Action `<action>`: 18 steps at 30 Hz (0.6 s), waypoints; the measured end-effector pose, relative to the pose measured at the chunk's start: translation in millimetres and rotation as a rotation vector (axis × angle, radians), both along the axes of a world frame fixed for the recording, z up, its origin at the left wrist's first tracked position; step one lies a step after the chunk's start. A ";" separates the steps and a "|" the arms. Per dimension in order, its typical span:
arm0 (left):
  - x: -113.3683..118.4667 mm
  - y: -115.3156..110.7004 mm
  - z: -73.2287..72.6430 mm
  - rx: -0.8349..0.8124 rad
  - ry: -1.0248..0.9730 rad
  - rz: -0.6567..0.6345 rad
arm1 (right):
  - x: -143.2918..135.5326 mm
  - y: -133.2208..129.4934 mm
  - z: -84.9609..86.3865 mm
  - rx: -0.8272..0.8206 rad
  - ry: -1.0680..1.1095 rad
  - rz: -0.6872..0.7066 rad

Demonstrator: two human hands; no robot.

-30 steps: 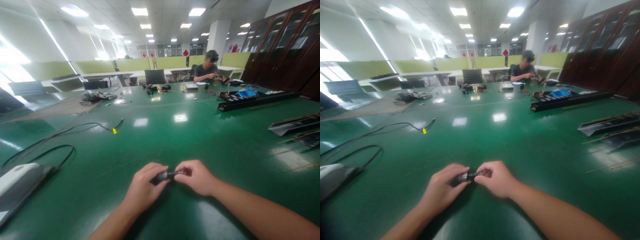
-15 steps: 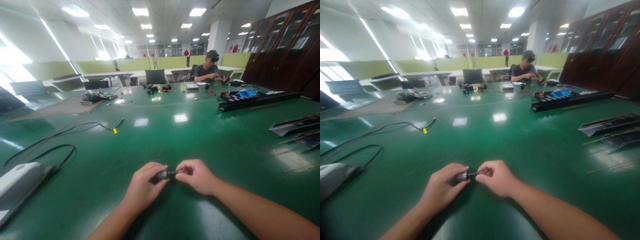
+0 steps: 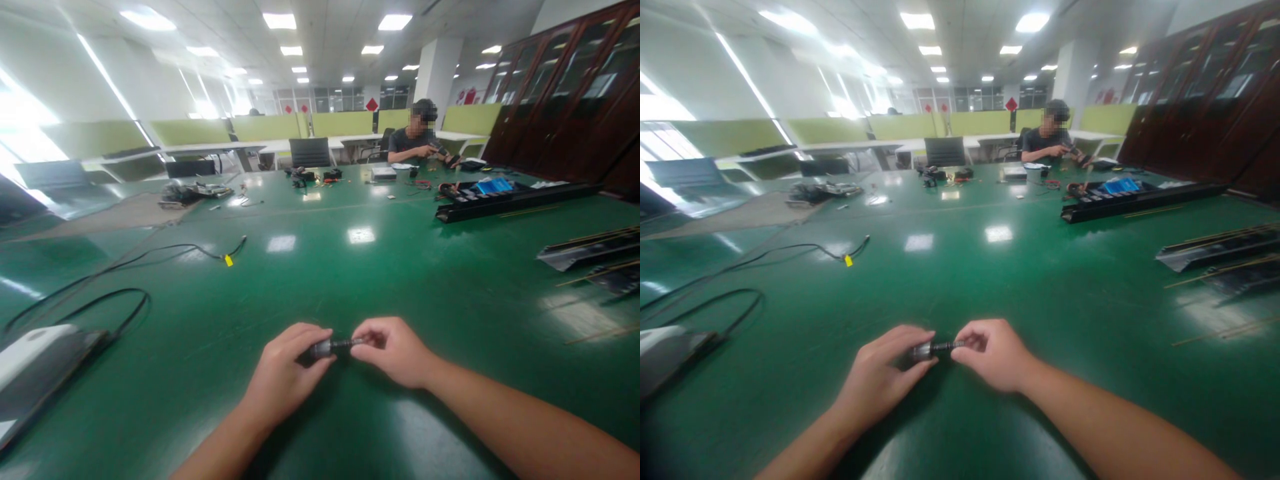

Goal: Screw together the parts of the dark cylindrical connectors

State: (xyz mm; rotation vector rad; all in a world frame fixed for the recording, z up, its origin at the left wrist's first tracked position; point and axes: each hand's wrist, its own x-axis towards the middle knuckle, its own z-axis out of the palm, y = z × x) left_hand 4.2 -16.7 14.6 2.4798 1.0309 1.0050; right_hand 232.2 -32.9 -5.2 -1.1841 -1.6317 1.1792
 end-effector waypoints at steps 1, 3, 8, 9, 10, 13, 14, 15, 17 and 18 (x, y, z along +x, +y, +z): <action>-0.4 0.1 -0.4 0.003 -0.001 0.001 | 0.2 0.0 -0.4 -0.001 0.003 0.000; -1.4 0.7 -1.3 0.001 0.000 0.004 | 0.5 0.1 -1.1 -0.002 0.007 -0.001; -3.1 2.6 -2.2 0.013 0.003 0.006 | 0.5 0.6 -0.7 -0.009 0.019 -0.004; -3.1 2.7 -2.0 0.015 0.004 0.003 | 0.5 0.5 -0.5 -0.008 0.018 -0.007; -3.0 2.6 -1.7 0.016 0.006 0.002 | 0.4 0.5 -0.4 -0.008 0.016 -0.009; -3.3 2.2 -1.3 0.026 0.014 0.004 | 0.4 0.2 -1.0 -0.014 0.018 -0.008; -3.6 2.2 -1.3 0.028 0.017 0.009 | 0.4 0.2 -1.4 -0.015 0.017 -0.007; -3.9 2.2 -1.5 0.029 0.019 0.013 | 0.4 0.2 -1.9 -0.014 0.015 -0.007; -4.5 2.5 -1.7 0.030 0.022 0.018 | 0.3 0.4 -2.5 -0.009 0.007 -0.011; -4.8 2.7 -1.7 0.032 0.024 0.019 | 0.3 0.5 -2.6 -0.007 0.005 -0.013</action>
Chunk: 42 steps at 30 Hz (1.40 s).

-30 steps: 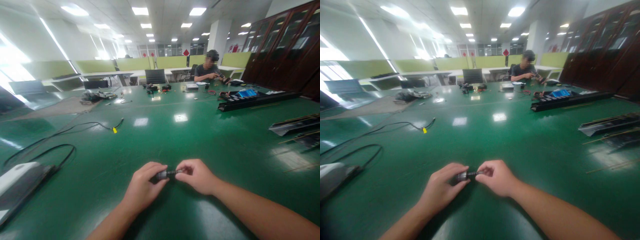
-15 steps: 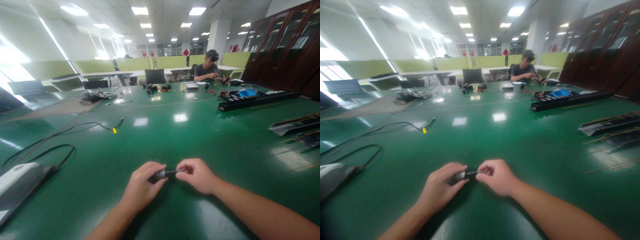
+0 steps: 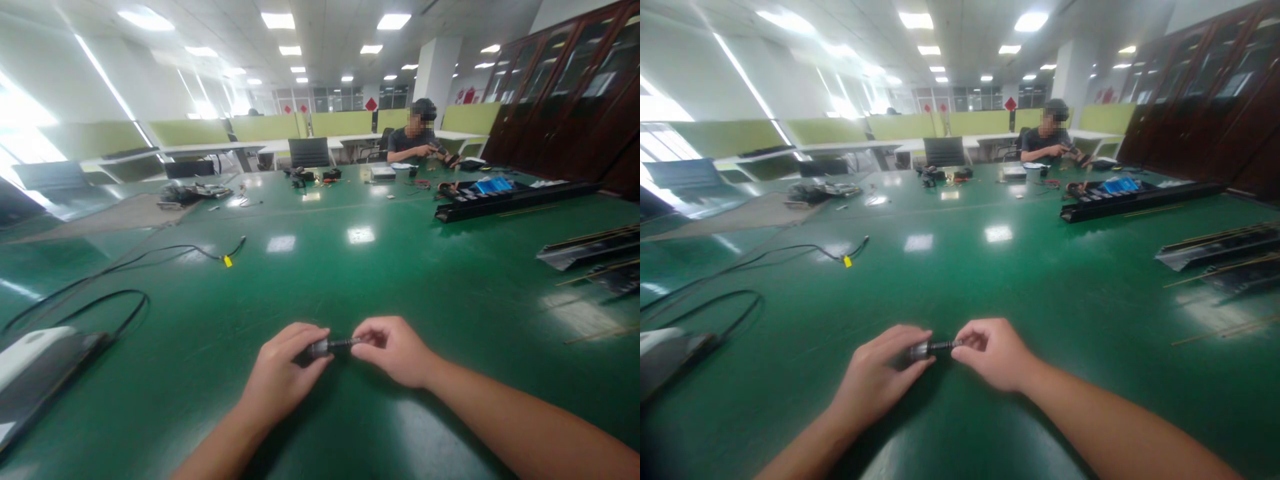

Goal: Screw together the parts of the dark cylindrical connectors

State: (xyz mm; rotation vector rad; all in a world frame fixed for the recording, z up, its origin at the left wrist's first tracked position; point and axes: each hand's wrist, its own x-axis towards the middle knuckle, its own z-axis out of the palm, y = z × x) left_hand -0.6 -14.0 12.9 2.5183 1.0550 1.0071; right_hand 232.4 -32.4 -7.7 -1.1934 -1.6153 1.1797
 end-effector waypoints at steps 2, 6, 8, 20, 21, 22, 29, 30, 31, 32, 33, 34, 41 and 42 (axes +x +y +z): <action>-0.3 0.3 0.4 0.007 0.002 0.001 | 0.0 0.2 0.3 -0.004 0.005 -0.001; -0.4 0.1 1.7 0.010 0.000 -0.001 | 0.5 0.3 1.7 -0.009 0.014 -0.003; -0.3 0.2 2.0 0.007 -0.003 -0.001 | 0.7 0.3 2.2 -0.004 0.004 -0.007; -0.7 0.4 3.7 -0.003 0.005 0.010 | 2.5 0.5 2.4 -0.009 -0.007 -0.014; -0.9 0.6 3.6 -0.003 0.003 0.010 | 2.5 0.7 2.7 -0.006 -0.009 -0.017; -1.0 0.8 3.4 -0.003 0.001 0.009 | 2.5 0.9 2.9 -0.003 -0.011 -0.019; -2.7 1.7 3.1 -0.007 0.017 0.033 | 2.7 0.3 3.8 0.009 -0.009 -0.027; -2.9 1.7 3.1 -0.006 0.018 0.035 | 3.0 0.3 3.6 0.009 -0.006 -0.025; -3.0 1.8 2.9 -0.005 0.018 0.035 | 3.2 0.4 3.4 0.011 -0.005 -0.023; -3.1 2.0 2.8 -0.005 0.016 0.035 | 3.4 0.5 3.1 0.013 -0.006 -0.024; -3.1 2.3 2.5 -0.004 0.016 0.032 | 3.6 0.8 2.9 0.017 -0.010 -0.026; -3.1 2.5 2.3 -0.002 0.014 0.032 | 3.7 1.1 2.8 0.019 -0.015 -0.030; -3.6 3.3 3.2 0.007 0.003 0.023 | 3.7 1.6 2.4 0.007 -0.011 -0.029; -3.7 3.2 3.6 0.008 0.001 0.025 | 3.8 1.6 2.3 0.005 -0.007 -0.028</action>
